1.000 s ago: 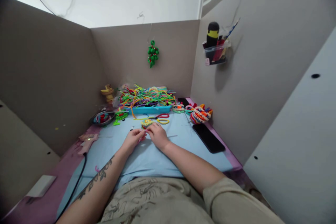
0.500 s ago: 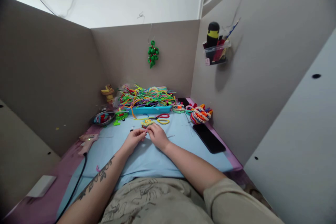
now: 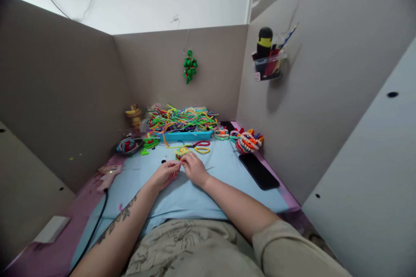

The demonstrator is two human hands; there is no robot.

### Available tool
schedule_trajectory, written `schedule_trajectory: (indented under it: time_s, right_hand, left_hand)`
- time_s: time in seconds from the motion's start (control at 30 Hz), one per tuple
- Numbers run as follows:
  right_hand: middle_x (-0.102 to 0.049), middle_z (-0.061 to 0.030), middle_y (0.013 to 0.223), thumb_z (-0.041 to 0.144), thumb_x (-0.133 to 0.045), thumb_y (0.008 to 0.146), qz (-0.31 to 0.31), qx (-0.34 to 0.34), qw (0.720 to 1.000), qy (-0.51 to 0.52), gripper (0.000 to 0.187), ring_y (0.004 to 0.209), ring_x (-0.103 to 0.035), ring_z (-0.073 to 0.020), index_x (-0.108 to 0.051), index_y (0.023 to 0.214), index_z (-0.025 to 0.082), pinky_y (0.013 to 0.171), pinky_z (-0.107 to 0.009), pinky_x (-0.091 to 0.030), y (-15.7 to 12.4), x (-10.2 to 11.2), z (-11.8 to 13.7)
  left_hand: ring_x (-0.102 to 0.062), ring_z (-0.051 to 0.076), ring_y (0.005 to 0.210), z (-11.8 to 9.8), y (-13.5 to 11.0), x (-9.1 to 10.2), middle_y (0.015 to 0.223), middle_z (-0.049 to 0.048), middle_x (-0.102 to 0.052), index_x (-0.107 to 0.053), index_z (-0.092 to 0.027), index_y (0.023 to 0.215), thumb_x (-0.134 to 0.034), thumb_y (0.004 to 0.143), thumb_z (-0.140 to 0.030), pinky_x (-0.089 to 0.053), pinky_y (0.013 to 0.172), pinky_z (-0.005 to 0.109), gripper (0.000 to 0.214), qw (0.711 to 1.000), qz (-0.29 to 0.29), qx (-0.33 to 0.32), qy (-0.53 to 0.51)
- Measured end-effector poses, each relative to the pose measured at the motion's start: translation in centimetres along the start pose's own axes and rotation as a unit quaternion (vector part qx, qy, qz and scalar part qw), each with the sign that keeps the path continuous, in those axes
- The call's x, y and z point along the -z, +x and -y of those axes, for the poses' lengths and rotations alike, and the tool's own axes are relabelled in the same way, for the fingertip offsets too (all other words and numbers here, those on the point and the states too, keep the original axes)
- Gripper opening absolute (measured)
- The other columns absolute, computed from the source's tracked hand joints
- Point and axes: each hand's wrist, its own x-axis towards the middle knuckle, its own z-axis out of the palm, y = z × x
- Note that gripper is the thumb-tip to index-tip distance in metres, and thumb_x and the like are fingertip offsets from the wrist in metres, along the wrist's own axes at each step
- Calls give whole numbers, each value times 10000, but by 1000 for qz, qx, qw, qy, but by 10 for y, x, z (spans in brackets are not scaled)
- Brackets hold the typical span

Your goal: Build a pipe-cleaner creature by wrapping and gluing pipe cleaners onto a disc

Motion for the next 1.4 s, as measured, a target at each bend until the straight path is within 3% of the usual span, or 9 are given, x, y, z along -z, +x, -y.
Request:
schedule_trajectory:
  time_s: [0.2, 0.4, 0.87, 1.17, 1.4]
  right_hand:
    - [-533, -55, 799, 171, -432, 865, -12, 12, 1000, 8, 93, 817, -489, -200, -518, 840, 196, 752, -341, -419, 1, 0, 2]
    - [-546, -59, 831, 180, -428, 881, -10, 4, 1000, 7, 107, 832, -498, -195, -532, 906, 193, 757, -338, -425, 1, 2, 1]
    - [-535, -53, 815, 167, -433, 864, -21, -21, 1000, -4, 102, 810, -503, -187, -531, 877, 193, 729, -322, -433, 2, -2, 1]
    - [-537, -48, 793, 175, -435, 867, -12, -12, 1000, -3, 88, 804, -499, -190, -518, 856, 198, 728, -324, -430, 1, -4, 4]
    - [-542, -56, 804, 178, -424, 871, -8, 2, 1000, -26, 97, 809, -497, -192, -520, 860, 190, 743, -332, -427, 1, -7, 4]
  left_hand:
    - [-345, 43, 455, 3, 2, 4, 518, -53, -453, -577, -125, 692, -752, 594, -348, -221, 456, 199, 300, 999, -14, -39, 9]
    - [-360, 54, 486, 3, 3, 3, 561, -38, -473, -584, -127, 715, -683, 682, -401, -253, 471, 197, 294, 995, -31, -78, 58]
    - [-413, 72, 522, 7, 9, 7, 590, -25, -507, -629, -134, 815, -660, 686, -389, -281, 475, 187, 287, 992, -62, -80, 81]
    - [-404, 70, 486, 7, 8, 5, 554, -32, -491, -577, -145, 680, -647, 669, -352, -276, 458, 195, 219, 991, -68, -85, 77]
    - [-366, 63, 440, 8, 9, 2, 511, -55, -474, -537, -160, 680, -613, 648, -280, -250, 436, 191, 146, 985, -115, -99, 85]
